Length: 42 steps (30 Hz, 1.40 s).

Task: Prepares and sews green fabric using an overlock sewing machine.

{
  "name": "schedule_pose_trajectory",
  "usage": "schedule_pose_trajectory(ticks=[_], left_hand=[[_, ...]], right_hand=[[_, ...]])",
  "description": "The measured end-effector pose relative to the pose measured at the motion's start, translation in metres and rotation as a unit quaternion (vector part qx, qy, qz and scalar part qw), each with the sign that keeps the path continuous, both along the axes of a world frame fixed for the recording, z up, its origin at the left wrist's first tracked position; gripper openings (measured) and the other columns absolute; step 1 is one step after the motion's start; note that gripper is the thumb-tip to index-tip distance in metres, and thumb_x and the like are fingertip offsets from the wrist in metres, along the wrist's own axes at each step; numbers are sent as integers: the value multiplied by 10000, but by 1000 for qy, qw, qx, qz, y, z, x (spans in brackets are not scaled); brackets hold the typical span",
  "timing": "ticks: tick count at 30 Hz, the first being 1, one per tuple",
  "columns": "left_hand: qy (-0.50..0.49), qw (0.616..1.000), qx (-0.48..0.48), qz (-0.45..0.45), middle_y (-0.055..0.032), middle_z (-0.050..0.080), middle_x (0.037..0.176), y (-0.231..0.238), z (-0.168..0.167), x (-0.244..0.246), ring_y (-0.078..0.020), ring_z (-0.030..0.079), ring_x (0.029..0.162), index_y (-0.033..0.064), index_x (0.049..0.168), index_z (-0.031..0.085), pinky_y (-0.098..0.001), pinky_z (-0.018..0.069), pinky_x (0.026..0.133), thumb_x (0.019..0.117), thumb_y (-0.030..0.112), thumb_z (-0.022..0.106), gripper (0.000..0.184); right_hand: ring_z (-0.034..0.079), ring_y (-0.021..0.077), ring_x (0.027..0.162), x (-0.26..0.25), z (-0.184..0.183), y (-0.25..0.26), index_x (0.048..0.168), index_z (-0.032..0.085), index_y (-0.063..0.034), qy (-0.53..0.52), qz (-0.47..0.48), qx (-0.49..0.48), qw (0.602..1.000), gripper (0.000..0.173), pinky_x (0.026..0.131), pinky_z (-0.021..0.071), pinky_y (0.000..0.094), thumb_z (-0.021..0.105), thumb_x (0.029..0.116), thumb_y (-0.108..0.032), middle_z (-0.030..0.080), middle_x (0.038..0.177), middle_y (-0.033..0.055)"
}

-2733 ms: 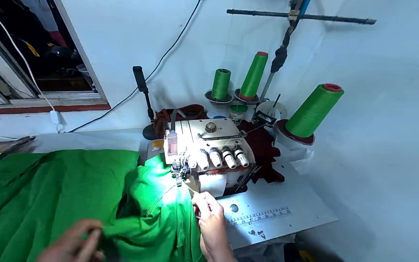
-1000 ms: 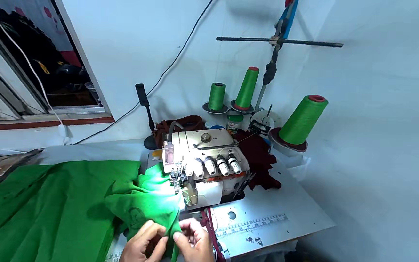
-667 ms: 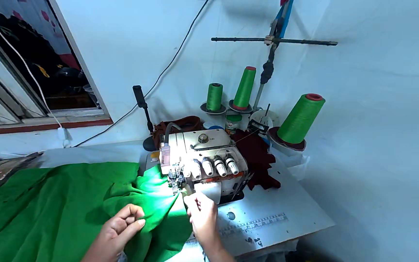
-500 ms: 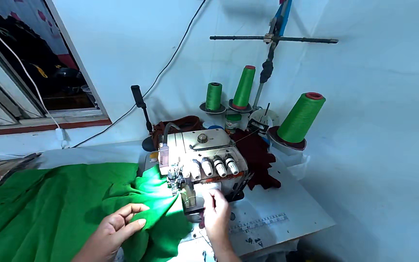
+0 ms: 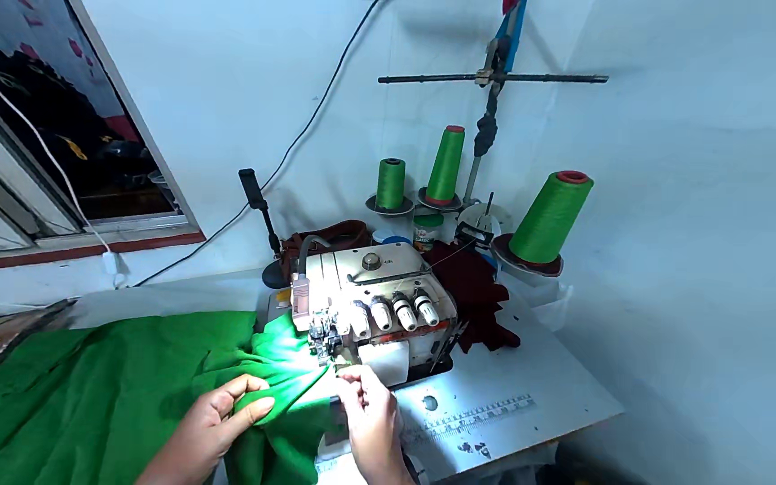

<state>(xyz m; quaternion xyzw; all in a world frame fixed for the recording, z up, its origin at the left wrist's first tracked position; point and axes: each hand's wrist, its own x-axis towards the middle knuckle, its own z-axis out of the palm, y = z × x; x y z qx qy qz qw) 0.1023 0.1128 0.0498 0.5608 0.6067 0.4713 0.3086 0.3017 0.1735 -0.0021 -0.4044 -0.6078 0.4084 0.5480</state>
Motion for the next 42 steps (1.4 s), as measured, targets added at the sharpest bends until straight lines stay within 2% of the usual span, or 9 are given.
schedule_pose_trajectory(ticks=[6, 10, 14, 18, 20, 27, 31, 37, 42], left_hand=[[-7, 1000, -3, 1, 41, 712, 892, 0, -1, 0, -42, 669, 817, 118, 969, 701, -215, 546, 719, 854, 156, 655, 129], [3, 1000, -4, -19, 40, 707, 899, 1, -2, -5, -46, 666, 823, 121, 977, 701, -214, 546, 720, 837, 177, 687, 151], [83, 996, -14, -20, 79, 681, 787, -5, 5, -3, -8, 635, 715, 145, 917, 708, -200, 520, 651, 827, 237, 711, 129], [132, 990, -12, -44, 84, 639, 736, -18, 15, 8, 10, 594, 665, 131, 870, 689, -198, 496, 614, 859, 266, 707, 137], [91, 993, -17, -72, 86, 627, 760, -26, 15, 16, 4, 593, 682, 133, 869, 657, -201, 500, 622, 840, 224, 728, 119], [-175, 979, -75, -75, 63, 691, 837, -38, -13, 30, -28, 648, 753, 149, 931, 669, -223, 551, 696, 880, 83, 681, 84], [-292, 947, -91, -93, 10, 731, 953, -44, -10, 49, -72, 697, 845, 116, 1041, 615, -261, 591, 747, 850, -50, 636, 254], [-222, 975, -18, -6, 43, 697, 860, -49, -21, 72, -57, 673, 777, 100, 972, 639, -251, 575, 723, 951, 20, 604, 90], [-410, 902, -123, -51, -62, 741, 966, -50, -19, 67, -133, 723, 867, 78, 1078, 633, -327, 613, 782, 983, 22, 510, 166]], right_hand=[[622, 94, 659, -2, 22, 7, 975, 704, 9, -91, 22, -48, 994, 182, 663, 538, 271, 551, 995, -89, 655, 768, 64], [668, 200, 740, 3, 25, 14, 962, 725, 27, -139, -93, 5, 986, 197, 731, 562, 377, 583, 987, -107, 689, 803, 121], [662, 112, 662, 9, 1, 12, 991, 723, 32, -48, -148, 90, 984, 183, 651, 577, 276, 561, 971, -53, 691, 781, 83], [651, 61, 778, 6, -10, -17, 1036, 663, 25, 24, -16, -13, 999, 195, 703, 549, 218, 677, 933, -140, 679, 889, 65], [620, 36, 781, 4, -15, -21, 1086, 645, 27, 35, 42, -66, 996, 292, 699, 526, 201, 746, 880, -153, 659, 926, 57], [592, 15, 704, 12, -14, -25, 861, 627, -26, 113, 125, -103, 980, 49, 648, 509, 183, 676, 864, -36, 621, 801, -2], [695, 89, 786, 23, -2, -33, 1077, 634, 40, 174, 197, -192, 946, 210, 739, 594, 254, 675, 870, 47, 716, 883, 62], [683, 60, 735, 37, 4, -46, 939, 708, 18, 118, 172, -189, 960, 44, 714, 583, 233, 695, 901, 1, 717, 812, 38], [691, 99, 738, 45, 4, -52, 971, 693, 38, 160, 179, -238, 941, 64, 715, 598, 266, 674, 910, 31, 719, 830, 69]])
